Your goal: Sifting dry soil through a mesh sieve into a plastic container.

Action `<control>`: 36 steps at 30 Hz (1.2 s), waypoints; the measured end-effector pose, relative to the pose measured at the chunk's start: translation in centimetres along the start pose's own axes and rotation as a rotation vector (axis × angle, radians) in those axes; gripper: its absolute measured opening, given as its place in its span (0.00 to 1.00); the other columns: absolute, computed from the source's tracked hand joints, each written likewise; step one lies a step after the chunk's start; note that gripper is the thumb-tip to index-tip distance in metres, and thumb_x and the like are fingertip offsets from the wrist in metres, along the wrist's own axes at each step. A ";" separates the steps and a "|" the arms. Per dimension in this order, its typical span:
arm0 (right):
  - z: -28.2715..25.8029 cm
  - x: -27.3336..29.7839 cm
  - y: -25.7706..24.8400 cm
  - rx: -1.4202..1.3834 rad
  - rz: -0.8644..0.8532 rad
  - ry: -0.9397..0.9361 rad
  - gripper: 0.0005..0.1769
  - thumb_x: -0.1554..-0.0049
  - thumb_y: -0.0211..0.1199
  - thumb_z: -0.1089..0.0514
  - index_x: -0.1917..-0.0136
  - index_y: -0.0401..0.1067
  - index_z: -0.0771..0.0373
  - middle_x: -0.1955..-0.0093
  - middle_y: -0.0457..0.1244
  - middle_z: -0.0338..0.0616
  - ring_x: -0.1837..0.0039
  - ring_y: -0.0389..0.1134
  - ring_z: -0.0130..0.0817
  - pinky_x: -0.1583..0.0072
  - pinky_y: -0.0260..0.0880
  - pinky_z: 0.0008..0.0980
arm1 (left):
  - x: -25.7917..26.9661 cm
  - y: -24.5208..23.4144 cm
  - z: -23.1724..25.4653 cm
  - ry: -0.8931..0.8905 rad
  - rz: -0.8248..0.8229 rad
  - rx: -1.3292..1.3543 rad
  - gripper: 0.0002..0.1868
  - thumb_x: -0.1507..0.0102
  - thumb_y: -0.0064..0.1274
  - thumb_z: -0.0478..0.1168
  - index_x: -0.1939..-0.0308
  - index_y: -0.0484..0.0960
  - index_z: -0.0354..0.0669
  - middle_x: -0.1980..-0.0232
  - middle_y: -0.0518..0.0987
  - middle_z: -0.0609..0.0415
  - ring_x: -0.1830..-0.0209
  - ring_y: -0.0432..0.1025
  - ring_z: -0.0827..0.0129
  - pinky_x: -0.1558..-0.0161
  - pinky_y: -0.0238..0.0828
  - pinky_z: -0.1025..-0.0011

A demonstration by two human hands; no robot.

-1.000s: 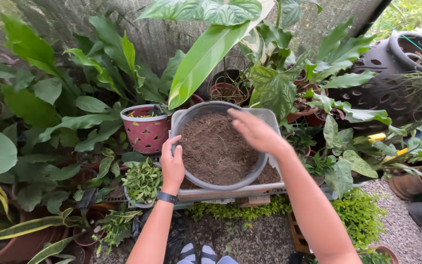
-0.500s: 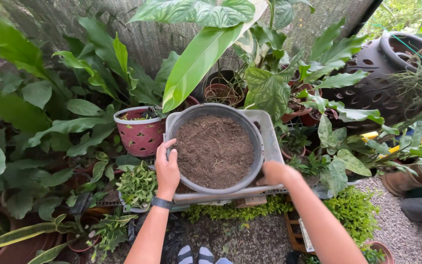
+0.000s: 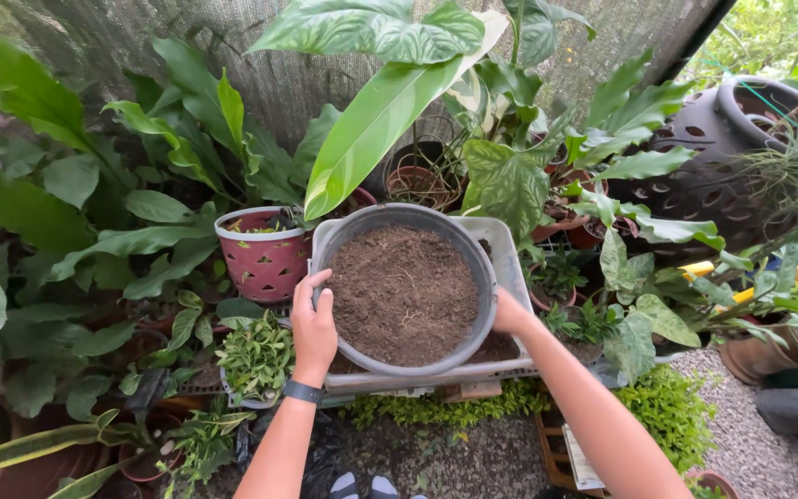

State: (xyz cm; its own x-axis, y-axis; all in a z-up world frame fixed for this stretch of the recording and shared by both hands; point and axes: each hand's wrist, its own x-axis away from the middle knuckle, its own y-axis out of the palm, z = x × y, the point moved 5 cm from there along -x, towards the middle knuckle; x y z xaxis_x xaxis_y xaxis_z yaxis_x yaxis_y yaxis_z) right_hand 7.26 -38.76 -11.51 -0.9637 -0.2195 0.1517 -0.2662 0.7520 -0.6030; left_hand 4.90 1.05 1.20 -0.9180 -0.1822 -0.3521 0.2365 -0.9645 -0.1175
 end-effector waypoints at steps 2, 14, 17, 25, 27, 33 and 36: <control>3.2 -3.6 -1.3 -0.033 0.093 -0.124 0.22 0.46 0.68 0.62 0.38 0.75 0.66 0.40 0.71 0.49 0.40 0.71 0.36 0.38 0.72 0.37 | 0.0 0.0 0.1 -0.001 -0.010 -0.001 0.16 0.33 0.44 0.36 0.44 0.79 0.37 0.41 0.77 0.44 0.39 0.72 0.53 0.36 0.64 0.62; 6.3 -7.0 1.0 0.081 -0.075 -0.091 0.30 0.40 0.61 0.56 0.26 0.61 0.62 0.26 0.55 0.49 0.26 0.53 0.43 0.28 0.51 0.42 | 0.0 0.1 0.5 -0.029 -0.003 0.023 0.16 0.33 0.43 0.36 0.43 0.79 0.37 0.41 0.77 0.43 0.38 0.71 0.52 0.35 0.63 0.62; 6.7 -6.5 0.6 0.160 -0.118 -0.072 0.33 0.39 0.60 0.54 0.24 0.58 0.60 0.22 0.51 0.49 0.22 0.48 0.44 0.25 0.45 0.43 | -0.2 0.3 0.7 -0.012 0.002 0.005 0.16 0.33 0.43 0.36 0.43 0.79 0.37 0.41 0.77 0.43 0.38 0.71 0.52 0.35 0.63 0.62; 6.7 -3.2 3.2 0.515 -0.495 -0.244 0.36 0.44 0.67 0.46 0.25 0.64 0.54 0.19 0.52 0.48 0.18 0.49 0.45 0.20 0.42 0.43 | 0.2 0.1 1.0 -0.023 0.048 -0.034 0.16 0.34 0.41 0.36 0.46 0.80 0.36 0.42 0.78 0.41 0.39 0.72 0.50 0.36 0.64 0.61; 3.2 -1.6 3.6 0.491 -0.538 -0.275 0.35 0.43 0.66 0.45 0.25 0.64 0.54 0.19 0.52 0.48 0.18 0.49 0.46 0.21 0.42 0.43 | 0.2 0.1 1.0 -0.029 0.052 -0.039 0.16 0.34 0.40 0.36 0.47 0.80 0.36 0.43 0.78 0.41 0.39 0.72 0.49 0.36 0.64 0.61; -2.8 1.9 4.0 0.405 -0.601 -0.056 0.31 0.42 0.63 0.45 0.27 0.68 0.53 0.23 0.59 0.46 0.22 0.58 0.43 0.23 0.53 0.39 | 0.0 0.2 0.8 -0.021 0.055 -0.042 0.16 0.34 0.40 0.36 0.48 0.81 0.36 0.43 0.78 0.41 0.40 0.72 0.49 0.36 0.64 0.60; -6.4 3.8 4.6 0.422 -0.602 -0.100 0.29 0.41 0.64 0.44 0.31 0.70 0.56 0.27 0.63 0.48 0.27 0.62 0.44 0.25 0.58 0.40 | 0.0 0.1 0.9 -0.021 0.060 -0.048 0.16 0.34 0.40 0.35 0.48 0.81 0.36 0.43 0.78 0.41 0.40 0.72 0.49 0.36 0.64 0.60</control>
State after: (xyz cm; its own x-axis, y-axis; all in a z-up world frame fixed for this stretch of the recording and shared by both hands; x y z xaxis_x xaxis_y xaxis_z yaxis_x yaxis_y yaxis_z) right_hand 2.30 -32.14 -8.66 -0.6418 -0.5892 0.4908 -0.6986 0.1853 -0.6911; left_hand 4.60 0.73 2.04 -0.9081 -0.2435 -0.3407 0.3055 -0.9417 -0.1412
